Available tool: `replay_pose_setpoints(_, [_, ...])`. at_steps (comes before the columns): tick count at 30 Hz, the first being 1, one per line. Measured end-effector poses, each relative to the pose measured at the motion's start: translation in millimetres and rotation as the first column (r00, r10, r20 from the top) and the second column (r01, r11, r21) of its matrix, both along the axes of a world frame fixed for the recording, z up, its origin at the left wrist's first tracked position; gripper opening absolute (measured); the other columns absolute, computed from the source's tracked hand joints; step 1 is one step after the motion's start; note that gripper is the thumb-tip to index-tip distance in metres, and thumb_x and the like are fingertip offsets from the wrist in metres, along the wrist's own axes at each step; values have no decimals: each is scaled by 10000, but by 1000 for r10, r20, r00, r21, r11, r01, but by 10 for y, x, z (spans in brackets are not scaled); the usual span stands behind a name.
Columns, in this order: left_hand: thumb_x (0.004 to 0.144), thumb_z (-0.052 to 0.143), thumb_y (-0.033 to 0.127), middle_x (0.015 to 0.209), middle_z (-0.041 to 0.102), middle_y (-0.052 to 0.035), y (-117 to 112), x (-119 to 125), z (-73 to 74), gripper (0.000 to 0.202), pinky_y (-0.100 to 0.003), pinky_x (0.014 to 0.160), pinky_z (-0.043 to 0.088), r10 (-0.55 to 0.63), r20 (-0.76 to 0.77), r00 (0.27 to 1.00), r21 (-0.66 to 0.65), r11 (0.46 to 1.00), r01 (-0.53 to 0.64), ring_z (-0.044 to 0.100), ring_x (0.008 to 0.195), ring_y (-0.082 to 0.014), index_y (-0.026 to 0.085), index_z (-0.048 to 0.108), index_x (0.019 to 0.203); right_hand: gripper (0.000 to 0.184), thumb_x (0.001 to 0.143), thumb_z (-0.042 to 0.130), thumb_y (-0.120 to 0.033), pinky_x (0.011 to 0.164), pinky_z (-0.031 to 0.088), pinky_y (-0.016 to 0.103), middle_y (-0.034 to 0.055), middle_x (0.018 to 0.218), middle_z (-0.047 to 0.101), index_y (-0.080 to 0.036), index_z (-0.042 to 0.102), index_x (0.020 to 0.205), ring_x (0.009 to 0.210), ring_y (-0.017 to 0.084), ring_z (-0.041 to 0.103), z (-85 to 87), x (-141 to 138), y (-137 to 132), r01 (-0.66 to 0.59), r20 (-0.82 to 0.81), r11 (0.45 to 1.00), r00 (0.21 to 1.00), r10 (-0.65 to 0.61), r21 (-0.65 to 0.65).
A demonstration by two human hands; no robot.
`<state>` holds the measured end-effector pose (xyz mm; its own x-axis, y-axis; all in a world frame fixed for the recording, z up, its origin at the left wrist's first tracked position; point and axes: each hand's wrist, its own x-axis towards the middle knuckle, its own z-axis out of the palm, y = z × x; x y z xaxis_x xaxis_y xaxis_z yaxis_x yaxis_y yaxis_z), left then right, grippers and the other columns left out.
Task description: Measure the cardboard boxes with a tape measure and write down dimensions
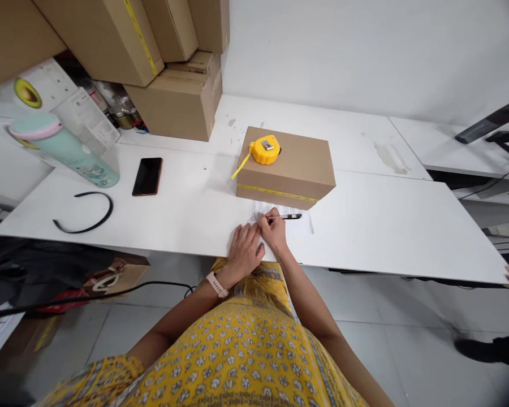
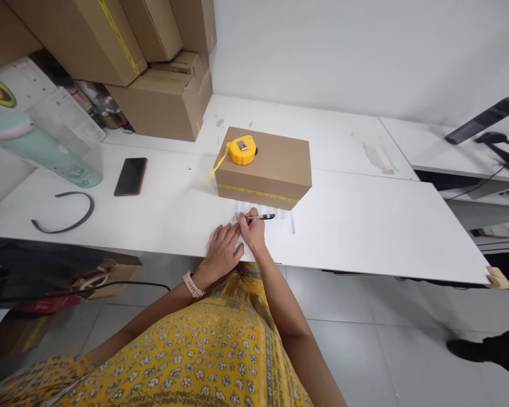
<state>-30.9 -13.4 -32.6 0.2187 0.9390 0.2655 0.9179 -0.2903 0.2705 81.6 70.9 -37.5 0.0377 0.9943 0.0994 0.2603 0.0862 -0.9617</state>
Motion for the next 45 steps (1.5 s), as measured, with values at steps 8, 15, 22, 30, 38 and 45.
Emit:
replay_pose_setpoints(8, [975, 482, 263, 1489, 589, -132, 5, 1, 0, 510, -519, 1232, 314, 0, -1, 1000, -2, 1000, 0, 506, 1388, -324, 102, 516, 1458, 170, 833, 569, -329, 576, 350, 272, -84, 582, 437, -255, 433, 762, 547, 125, 423, -4, 0, 3, 5, -23, 1000, 1000, -4, 2])
replay_pose_setpoints(15, [975, 492, 257, 1482, 594, -141, 5, 5, 10, 526, -514, 1235, 314, 3, 5, 1000, -12, 1000, -3, 516, 1387, -319, 93, 504, 1474, 184, 818, 577, -326, 570, 342, 269, -89, 576, 428, -253, 425, 745, 538, 121, 418, 0, 2, 2, 3, -10, 1000, 1000, -3, 8])
replay_pose_setpoints(22, [977, 495, 270, 1484, 595, -145, -1, -1, 5, 521, -517, 1233, 321, -5, 3, 1000, 4, 1000, 5, 516, 1381, -328, 58, 530, 1452, 188, 833, 562, -349, 584, 347, 259, -88, 585, 431, -247, 432, 744, 560, 115, 414, 17, 4, -15, 21, -2, 1000, 1000, -21, 10])
replay_pose_setpoints(30, [971, 514, 274, 1514, 571, -135, 5, -5, 17, 477, -540, 1223, 334, -2, 24, 1000, -15, 1000, 3, 522, 1385, -335, 106, 576, 1413, 207, 831, 552, -370, 598, 364, 253, -73, 618, 431, -246, 424, 725, 604, 119, 415, 168, -14, -37, 103, -67, 994, 992, -105, -34])
replay_pose_setpoints(38, [938, 557, 235, 1389, 668, -142, 4, -25, 45, 373, -546, 1171, 397, -17, 144, 989, 32, 999, 13, 589, 1291, -332, 131, 649, 1283, 338, 996, 380, -431, 802, 455, 326, 44, 879, 654, -192, 572, 1137, 813, 194, 611, 77, 880, -260, 342, 249, 931, 898, -364, 127])
replay_pose_setpoints(45, [981, 538, 323, 1351, 643, -136, 790, -121, 847, 319, -531, 1138, 414, -19, 469, 883, 401, 895, -194, 555, 1303, -301, 198, 580, 1271, 425, 960, 357, -124, 884, 402, 428, 205, 1106, 663, -139, 670, 1247, 1095, 327, 556, 93, 1916, -32, 386, 851, 904, 396, -345, 187])
